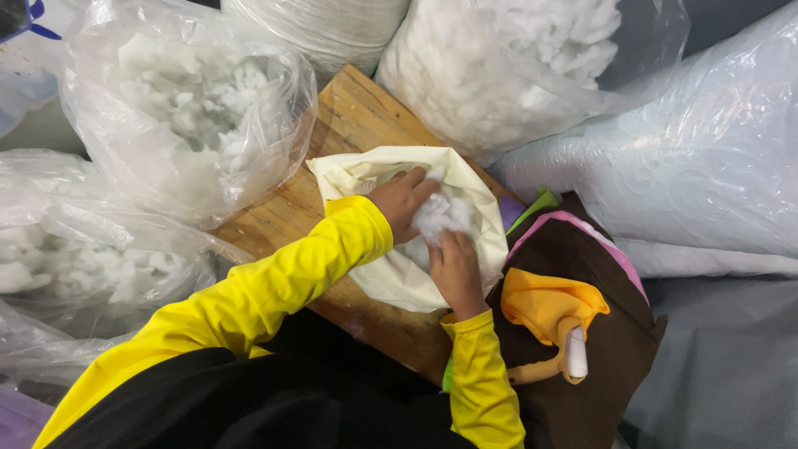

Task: Stuffing a white pillowcase with polyester fiberfill from large storage bags at an upholstery station.

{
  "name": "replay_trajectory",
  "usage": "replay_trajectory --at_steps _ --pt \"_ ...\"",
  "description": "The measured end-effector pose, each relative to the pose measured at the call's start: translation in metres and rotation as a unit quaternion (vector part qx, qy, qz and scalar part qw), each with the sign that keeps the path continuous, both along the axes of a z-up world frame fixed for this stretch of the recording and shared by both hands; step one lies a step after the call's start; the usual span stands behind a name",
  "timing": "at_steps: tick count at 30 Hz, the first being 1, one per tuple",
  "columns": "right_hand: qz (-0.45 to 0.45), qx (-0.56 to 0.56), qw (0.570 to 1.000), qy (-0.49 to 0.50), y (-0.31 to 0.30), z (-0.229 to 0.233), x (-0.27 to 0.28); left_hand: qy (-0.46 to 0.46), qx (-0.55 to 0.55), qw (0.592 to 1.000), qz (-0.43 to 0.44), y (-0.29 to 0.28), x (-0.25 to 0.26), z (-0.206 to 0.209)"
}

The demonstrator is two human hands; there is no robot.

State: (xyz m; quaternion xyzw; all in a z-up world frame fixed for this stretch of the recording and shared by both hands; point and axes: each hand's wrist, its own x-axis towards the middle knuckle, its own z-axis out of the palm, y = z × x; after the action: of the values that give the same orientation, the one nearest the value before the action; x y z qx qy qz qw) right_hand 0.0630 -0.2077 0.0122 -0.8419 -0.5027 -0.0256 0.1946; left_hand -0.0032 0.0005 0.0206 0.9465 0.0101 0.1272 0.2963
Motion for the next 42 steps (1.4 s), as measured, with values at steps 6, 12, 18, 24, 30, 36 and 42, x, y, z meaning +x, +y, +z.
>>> replay_trajectory --at_steps 6,12,18,24,30,36,42 --pt "-0.034 -0.055 0.996 -0.063 0.003 0.037 -0.009 0.118 0.151 0.981 -0.033 -0.002 0.030 -0.064" --pt "-0.093 0.060 0.987 -0.119 -0.017 0.074 0.008 0.068 0.002 0.996 0.063 0.039 -0.007 0.007" --pt "-0.020 0.209 0.978 -0.023 0.009 0.123 -0.051 -0.127 -0.242 0.962 0.002 0.020 -0.046 0.053" --pt "0.017 0.255 0.959 0.120 0.016 0.067 -0.058 -0.103 -0.316 0.929 -0.164 -0.038 -0.063 0.076" --pt "-0.034 0.107 0.993 -0.025 -0.008 0.090 -0.026 -0.225 -0.225 0.943 -0.098 0.003 -0.046 0.071" --pt "-0.104 0.177 0.978 0.032 -0.011 0.129 -0.028 -0.269 -0.110 0.955 -0.065 0.016 -0.056 0.077" --pt "0.025 0.127 0.984 -0.124 0.030 0.076 -0.038 -0.270 0.028 0.957 -0.104 -0.018 -0.029 0.045"
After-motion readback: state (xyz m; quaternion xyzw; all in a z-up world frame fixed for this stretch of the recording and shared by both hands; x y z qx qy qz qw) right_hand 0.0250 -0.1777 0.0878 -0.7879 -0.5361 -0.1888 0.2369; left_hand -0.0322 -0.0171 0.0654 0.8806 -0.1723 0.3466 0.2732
